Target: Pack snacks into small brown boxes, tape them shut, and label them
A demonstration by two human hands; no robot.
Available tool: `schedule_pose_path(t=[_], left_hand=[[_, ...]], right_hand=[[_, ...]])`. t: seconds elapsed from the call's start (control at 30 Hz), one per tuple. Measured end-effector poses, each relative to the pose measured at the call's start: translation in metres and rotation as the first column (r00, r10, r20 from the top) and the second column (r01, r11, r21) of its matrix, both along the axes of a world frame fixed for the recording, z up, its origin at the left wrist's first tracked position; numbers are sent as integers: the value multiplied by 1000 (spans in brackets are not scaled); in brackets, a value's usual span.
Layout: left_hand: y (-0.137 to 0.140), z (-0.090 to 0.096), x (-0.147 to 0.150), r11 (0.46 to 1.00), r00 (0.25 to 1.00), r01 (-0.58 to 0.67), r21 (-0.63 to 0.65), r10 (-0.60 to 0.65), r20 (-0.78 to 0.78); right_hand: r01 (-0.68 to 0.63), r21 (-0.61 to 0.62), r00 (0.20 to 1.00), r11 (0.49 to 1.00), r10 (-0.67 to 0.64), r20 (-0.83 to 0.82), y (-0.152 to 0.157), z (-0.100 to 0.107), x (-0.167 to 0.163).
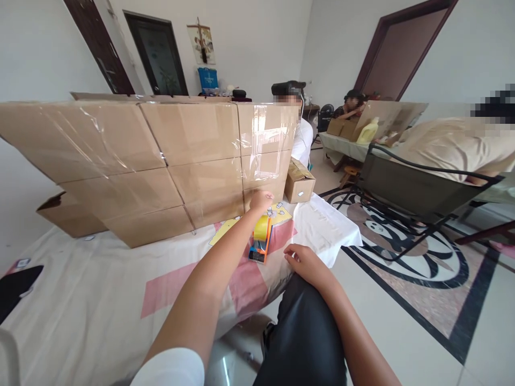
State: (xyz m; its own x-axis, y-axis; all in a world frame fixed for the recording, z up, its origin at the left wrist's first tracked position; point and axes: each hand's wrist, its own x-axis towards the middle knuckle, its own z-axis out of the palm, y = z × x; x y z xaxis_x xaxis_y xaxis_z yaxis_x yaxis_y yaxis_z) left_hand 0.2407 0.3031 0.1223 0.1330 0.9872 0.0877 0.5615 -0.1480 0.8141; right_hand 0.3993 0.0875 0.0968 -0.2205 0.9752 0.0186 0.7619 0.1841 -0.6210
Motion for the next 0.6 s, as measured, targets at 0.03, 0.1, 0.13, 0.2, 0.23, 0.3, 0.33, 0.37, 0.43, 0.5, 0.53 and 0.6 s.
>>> schedule_pose_path(t=[0.03, 0.1, 0.13, 0.2, 0.23, 0.3, 0.33, 0.37, 0.43, 0.5, 0.53, 0.6], left_hand=[[-1, 1, 0, 1000, 1000, -8, -2, 8, -20], [-3, 1, 0, 1000, 999, -6, -11, 5, -45], [-4, 2, 0, 1000, 999, 0, -13, 0, -47], [-6, 2, 1, 1000, 1000, 5, -7, -5, -30], [-6, 3, 2, 1000, 1000, 5, 2, -5, -14], [-7, 6, 3, 1000, 1000, -7, 28, 7, 29], [-7, 8, 3, 999, 998, -22, 47, 19, 54], [-8, 11, 3, 996, 996, -43, 73, 37, 82], [-9, 17, 0, 985, 986, -103, 141, 83, 142], [-15, 22, -10, 960, 973, -170, 222, 127, 194], [-20, 22, -18, 945, 966, -199, 261, 145, 212], [-37, 20, -45, 912, 957, -250, 324, 182, 225]], right_hand=[[8, 6, 1000, 1000, -7, -10, -2, 1, 1], [19, 13, 999, 1000, -19, -27, -4, 0, 2], [22, 13, 999, 1000, -21, -32, -5, 0, 3], [14, 4, 999, 1000, -14, -40, -5, -3, 5], [9, -3, 999, 1000, -9, -42, -5, -5, 7], [0, -19, 999, 1000, -1, -50, -5, -7, 11], [-3, -27, 999, 1000, 1, -54, -5, -7, 13], [-1, -35, 998, 999, -1, -57, -5, -7, 14], [9, -52, 998, 999, -12, -68, -6, -6, 18], [13, -67, 995, 998, -20, -96, -6, -4, 22], [6, -66, 993, 998, -13, -116, -6, -4, 26], [-27, -53, 988, 998, 18, -155, -6, -4, 37]])
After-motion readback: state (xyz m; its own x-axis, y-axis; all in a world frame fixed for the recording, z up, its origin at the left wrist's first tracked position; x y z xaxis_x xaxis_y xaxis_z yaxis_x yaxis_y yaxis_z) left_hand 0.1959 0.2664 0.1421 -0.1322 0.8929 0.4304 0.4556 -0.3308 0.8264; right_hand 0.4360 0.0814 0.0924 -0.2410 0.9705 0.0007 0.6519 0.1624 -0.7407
